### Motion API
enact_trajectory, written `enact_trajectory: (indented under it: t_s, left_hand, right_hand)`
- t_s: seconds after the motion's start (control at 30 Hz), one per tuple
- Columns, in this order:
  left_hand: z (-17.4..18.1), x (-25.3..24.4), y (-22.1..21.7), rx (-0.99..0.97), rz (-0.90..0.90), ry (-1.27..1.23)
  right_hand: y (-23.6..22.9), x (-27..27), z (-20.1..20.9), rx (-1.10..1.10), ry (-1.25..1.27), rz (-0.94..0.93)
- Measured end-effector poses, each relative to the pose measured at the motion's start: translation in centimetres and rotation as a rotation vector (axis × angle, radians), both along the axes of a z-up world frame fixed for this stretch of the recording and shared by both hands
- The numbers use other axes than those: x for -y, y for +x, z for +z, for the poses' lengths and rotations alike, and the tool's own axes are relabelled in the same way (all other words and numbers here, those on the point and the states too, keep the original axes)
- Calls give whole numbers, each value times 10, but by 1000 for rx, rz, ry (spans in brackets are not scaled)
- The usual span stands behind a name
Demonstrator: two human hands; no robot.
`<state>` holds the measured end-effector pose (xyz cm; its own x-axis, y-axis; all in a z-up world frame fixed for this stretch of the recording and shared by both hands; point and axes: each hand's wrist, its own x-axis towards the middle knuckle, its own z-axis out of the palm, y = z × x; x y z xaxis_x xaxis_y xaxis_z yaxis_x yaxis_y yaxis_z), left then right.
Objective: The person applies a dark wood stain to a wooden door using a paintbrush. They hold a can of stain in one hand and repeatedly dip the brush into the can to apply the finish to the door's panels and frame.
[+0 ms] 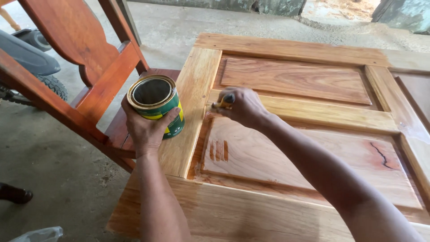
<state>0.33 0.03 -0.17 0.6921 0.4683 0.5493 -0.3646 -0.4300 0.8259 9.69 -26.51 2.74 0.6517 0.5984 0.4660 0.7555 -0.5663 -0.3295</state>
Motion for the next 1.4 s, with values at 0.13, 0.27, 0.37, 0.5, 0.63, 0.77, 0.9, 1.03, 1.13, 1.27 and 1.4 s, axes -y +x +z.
enact_trajectory:
  t_s: [0.13, 0.27, 0.37, 0.5, 0.63, 0.77, 0.9, 1.03, 1.13, 1.27, 1.4]
  left_hand:
    - [-3, -2, 2, 63, 0, 10]
    - [-3, -2, 0, 46, -6, -10]
    - [-3, -1, 1, 57, -10, -1]
    - [0, -1, 1, 44, -29, -26]
    - [-5, -2, 0, 58, -44, -35]
    - [-7, -3, 3, 71, -41, -21]
    - [-9, -4, 5, 112, -66, -20]
    - [-9, -5, 2, 71, -49, 8]
    - [-16, -8, 8, 109, -109, -31]
    - [-29, -13, 17, 188, -195, -50]
    - [-21, -10, 12, 222, -248, -100]
  right_hand:
    - [1, 29, 10, -414, -22, -154]
    - [-22, 37, 42, -235, -380, -406]
    - [-16, 29, 25, -197, -182, -204]
    - [6, 26, 3, -331, -111, -54]
    - [12, 88, 6, -507, -113, -223]
    - [6, 183, -5, -488, 52, -81]
    - [-40, 250, 15, -468, -106, -438]
    - [-77, 244, 69, -457, -432, -712]
    - [-67, 240, 66, -425, -683, -787]
    - [-43, 206, 42, -400, -470, -481]
    - [-42, 169, 43, -431, -214, -278]
